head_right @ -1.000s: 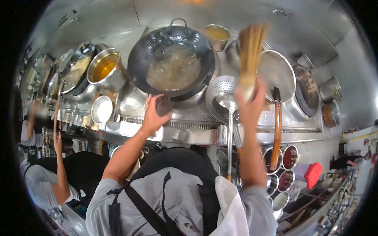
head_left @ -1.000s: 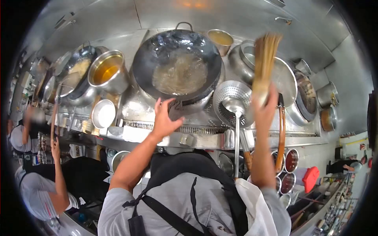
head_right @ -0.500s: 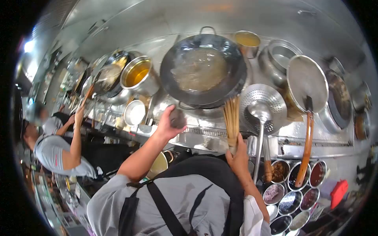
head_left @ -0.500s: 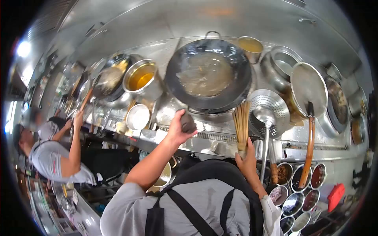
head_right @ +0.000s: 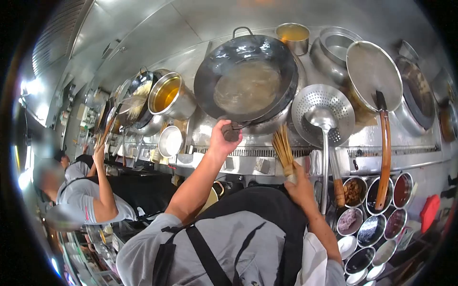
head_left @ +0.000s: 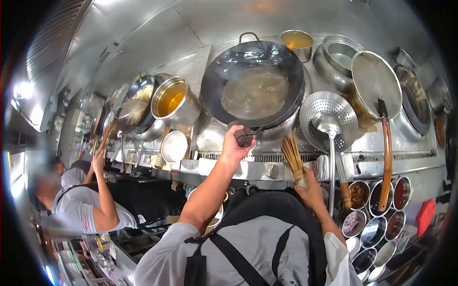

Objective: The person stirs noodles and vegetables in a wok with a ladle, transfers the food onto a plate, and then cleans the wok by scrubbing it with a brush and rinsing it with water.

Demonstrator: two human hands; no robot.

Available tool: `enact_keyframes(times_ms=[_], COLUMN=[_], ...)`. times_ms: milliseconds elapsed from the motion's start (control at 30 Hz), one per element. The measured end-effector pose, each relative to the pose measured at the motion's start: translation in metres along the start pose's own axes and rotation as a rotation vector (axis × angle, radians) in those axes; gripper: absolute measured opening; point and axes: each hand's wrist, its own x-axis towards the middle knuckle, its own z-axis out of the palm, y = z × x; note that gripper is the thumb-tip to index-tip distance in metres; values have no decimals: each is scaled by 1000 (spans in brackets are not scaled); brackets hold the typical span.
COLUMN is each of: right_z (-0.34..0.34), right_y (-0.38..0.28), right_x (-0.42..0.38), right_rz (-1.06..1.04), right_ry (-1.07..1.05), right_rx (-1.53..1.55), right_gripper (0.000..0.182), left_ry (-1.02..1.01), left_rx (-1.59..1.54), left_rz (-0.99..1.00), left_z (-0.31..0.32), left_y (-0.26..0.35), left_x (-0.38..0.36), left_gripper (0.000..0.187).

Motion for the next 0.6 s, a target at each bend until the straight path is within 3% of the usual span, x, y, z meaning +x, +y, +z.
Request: enact_keyframes(times_ms=[67,133,167,233,333,600], right_z=[1,10,10,7,-3,-17], right_y=[-8,10,22,38,7,-5], right_x=[-11,-12,-9,2,-10,-27], right_rz=[-56,-300,-289,-38,11,-141], right_ry=[78,208,216,-13,117,183], right_rx=[16,16,18,115,261,356], right_gripper=[72,74,74,73,73,70], left_ry=[65,66,43,57,88,107], left_rx=[8,79,95,123,190,391], left_rz=[31,51,38,60,111,229], left_z=[-1,-11,-20,-24,-24,-49], left_y=[-5,-7,-8,-10,2,47], left_x=[-11,-24,-25,-32,-49,-70], left_gripper=[25,29,28,28,27,24])
